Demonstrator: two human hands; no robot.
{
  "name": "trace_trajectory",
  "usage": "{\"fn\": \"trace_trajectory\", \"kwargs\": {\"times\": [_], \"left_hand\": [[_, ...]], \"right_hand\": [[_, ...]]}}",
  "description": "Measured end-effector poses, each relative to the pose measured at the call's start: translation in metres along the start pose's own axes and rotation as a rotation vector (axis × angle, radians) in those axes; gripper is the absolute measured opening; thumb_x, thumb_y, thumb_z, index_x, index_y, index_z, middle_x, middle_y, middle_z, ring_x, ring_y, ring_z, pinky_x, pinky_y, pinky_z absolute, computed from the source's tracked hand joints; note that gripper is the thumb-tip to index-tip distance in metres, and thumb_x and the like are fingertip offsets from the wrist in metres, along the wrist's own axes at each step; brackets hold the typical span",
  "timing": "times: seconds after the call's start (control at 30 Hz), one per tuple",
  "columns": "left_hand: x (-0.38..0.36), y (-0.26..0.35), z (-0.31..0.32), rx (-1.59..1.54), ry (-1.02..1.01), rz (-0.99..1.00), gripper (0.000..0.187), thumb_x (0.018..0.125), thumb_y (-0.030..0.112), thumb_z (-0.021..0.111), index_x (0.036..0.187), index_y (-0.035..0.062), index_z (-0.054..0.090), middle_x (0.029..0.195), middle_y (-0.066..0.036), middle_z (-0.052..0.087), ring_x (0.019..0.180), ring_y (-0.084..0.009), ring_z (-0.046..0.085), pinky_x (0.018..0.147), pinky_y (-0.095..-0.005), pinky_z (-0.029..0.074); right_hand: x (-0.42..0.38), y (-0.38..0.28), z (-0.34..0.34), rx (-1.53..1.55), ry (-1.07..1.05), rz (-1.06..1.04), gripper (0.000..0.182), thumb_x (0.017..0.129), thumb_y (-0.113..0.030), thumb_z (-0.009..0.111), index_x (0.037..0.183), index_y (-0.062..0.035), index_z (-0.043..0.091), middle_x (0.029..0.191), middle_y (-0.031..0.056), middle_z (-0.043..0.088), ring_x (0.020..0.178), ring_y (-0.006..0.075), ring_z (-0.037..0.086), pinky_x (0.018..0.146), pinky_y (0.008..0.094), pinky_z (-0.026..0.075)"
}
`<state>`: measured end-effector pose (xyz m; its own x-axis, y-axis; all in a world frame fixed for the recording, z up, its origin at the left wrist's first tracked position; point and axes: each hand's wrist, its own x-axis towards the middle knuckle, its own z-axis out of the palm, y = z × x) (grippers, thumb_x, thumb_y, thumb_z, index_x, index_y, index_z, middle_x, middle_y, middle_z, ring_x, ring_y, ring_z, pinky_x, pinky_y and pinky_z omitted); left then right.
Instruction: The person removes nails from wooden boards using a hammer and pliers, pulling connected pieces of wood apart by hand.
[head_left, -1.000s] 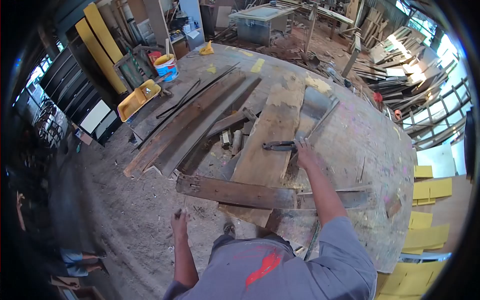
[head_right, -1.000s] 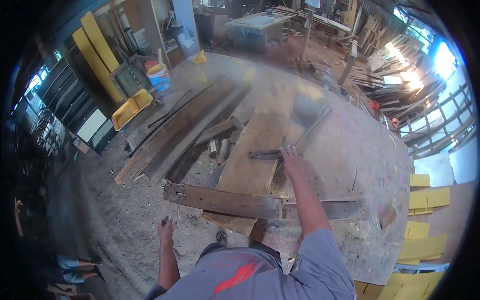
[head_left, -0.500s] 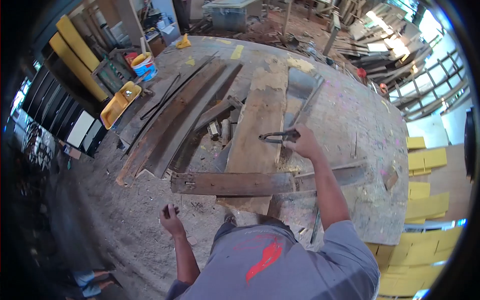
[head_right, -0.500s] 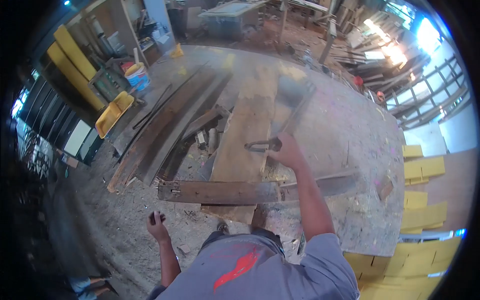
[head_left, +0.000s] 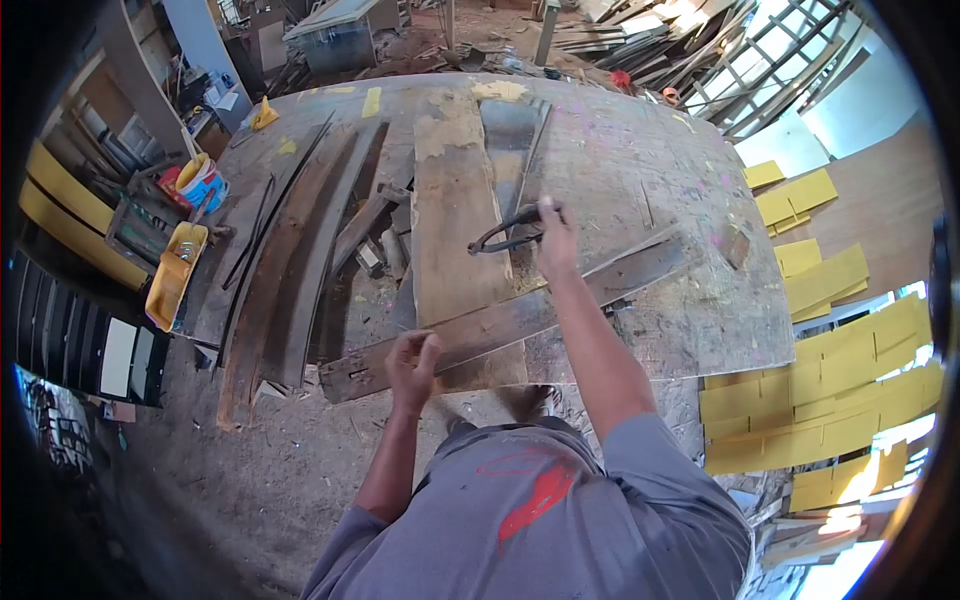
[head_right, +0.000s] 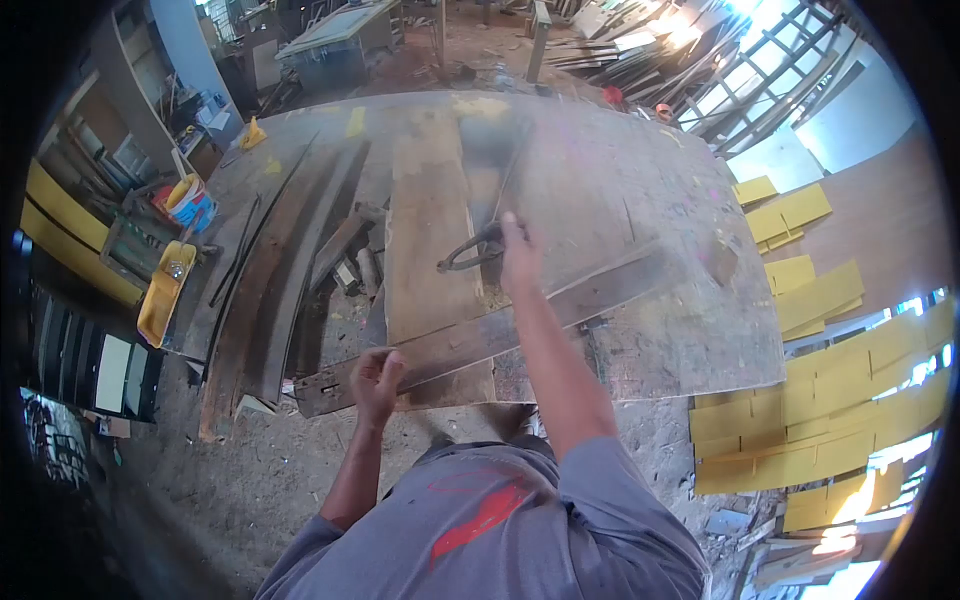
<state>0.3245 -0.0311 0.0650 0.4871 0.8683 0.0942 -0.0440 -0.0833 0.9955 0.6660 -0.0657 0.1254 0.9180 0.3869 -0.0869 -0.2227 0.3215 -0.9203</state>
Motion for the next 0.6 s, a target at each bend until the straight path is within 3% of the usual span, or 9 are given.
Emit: {"fn": "trace_trajectory", "kwargs": {"times": [0.07,0.13,0.2,0.3,0.33,0.43,0.53,0.6], "left_hand": [[-0.01,0.012,0.015,-0.001,-0.094,-0.033,0.012,0.101,0.013,0.073,0.104,0.0015,0.071,0.09,-0.002,0.071,0.082,-0.0082,0.066,0.074,-0.0252,0.054],[-0.021,0.008,0.022,-0.028,-0.17,-0.122,0.013,0.1,0.014,0.073,0.103,0.0013,0.071,0.089,-0.001,0.071,0.08,-0.0075,0.066,0.074,-0.0249,0.054],[-0.027,0.011,0.027,0.022,-0.212,-0.107,0.013,0.101,0.014,0.073,0.102,0.0012,0.071,0.089,-0.001,0.072,0.079,-0.007,0.066,0.074,-0.0245,0.053],[-0.025,0.01,0.041,0.049,-0.267,-0.118,0.013,0.1,0.013,0.073,0.104,0.001,0.072,0.09,-0.003,0.073,0.081,-0.0079,0.067,0.075,-0.025,0.054],[-0.023,0.009,0.048,0.049,-0.274,-0.125,0.013,0.099,0.013,0.073,0.105,0.0009,0.072,0.091,-0.004,0.073,0.082,-0.0085,0.067,0.075,-0.0254,0.054],[-0.011,0.013,0.08,0.15,-0.373,-0.041,0.017,0.098,0.012,0.074,0.109,0.0,0.071,0.097,-0.011,0.076,0.089,-0.0154,0.073,0.08,-0.0294,0.057],[0.003,0.018,0.126,0.204,-0.458,0.181,0.023,0.098,0.011,0.072,0.117,-0.0006,0.069,0.105,-0.018,0.076,0.101,-0.0266,0.076,0.087,-0.0362,0.058],[0.013,0.031,0.157,0.252,-0.458,0.246,0.025,0.099,0.01,0.07,0.121,-0.001,0.067,0.109,-0.021,0.075,0.105,-0.0315,0.075,0.09,-0.039,0.058]], "right_hand": [[-0.021,-0.043,-0.004,0.326,0.101,0.088,0.03,0.106,-0.038,0.062,0.1,-0.0084,0.061,0.09,0.0094,0.069,0.082,0.0241,0.069,0.076,0.04,0.058],[-0.016,-0.068,-0.034,0.436,0.044,0.062,0.045,0.103,-0.048,0.065,0.118,-0.0063,0.059,0.105,0.0101,0.067,0.094,0.0248,0.065,0.084,0.0435,0.051],[-0.007,-0.098,-0.066,0.41,0.027,0.007,0.042,0.104,-0.049,0.062,0.11,-0.0076,0.058,0.095,0.0083,0.065,0.084,0.0235,0.064,0.074,0.0413,0.053],[-0.024,-0.138,-0.081,0.31,-0.021,0.005,0.044,0.11,-0.049,0.05,0.096,-0.0072,0.057,0.082,0.0088,0.062,0.074,0.0243,0.064,0.073,0.0381,0.055],[-0.028,-0.141,-0.089,0.221,-0.048,0.021,0.048,0.111,-0.051,0.047,0.095,-0.0071,0.056,0.084,0.0098,0.064,0.073,0.0239,0.064,0.072,0.0389,0.055],[-0.031,-0.124,-0.1,0.089,-0.082,-0.041,0.051,0.11,-0.053,0.047,0.094,-0.0058,0.055,0.084,0.0099,0.063,0.079,0.0262,0.067,0.075,0.0412,0.057],[-0.042,-0.109,-0.104,0.042,-0.276,-0.021,0.053,0.111,-0.052,0.045,0.097,-0.002,0.058,0.092,0.0133,0.066,0.097,0.0298,0.069,0.09,0.0462,0.057],[-0.038,-0.087,-0.112,0.043,-0.468,-0.083,0.051,0.113,-0.045,0.044,0.11,0.0019,0.063,0.108,0.0152,0.069,0.106,0.0282,0.069,0.099,0.0452,0.053]]}}
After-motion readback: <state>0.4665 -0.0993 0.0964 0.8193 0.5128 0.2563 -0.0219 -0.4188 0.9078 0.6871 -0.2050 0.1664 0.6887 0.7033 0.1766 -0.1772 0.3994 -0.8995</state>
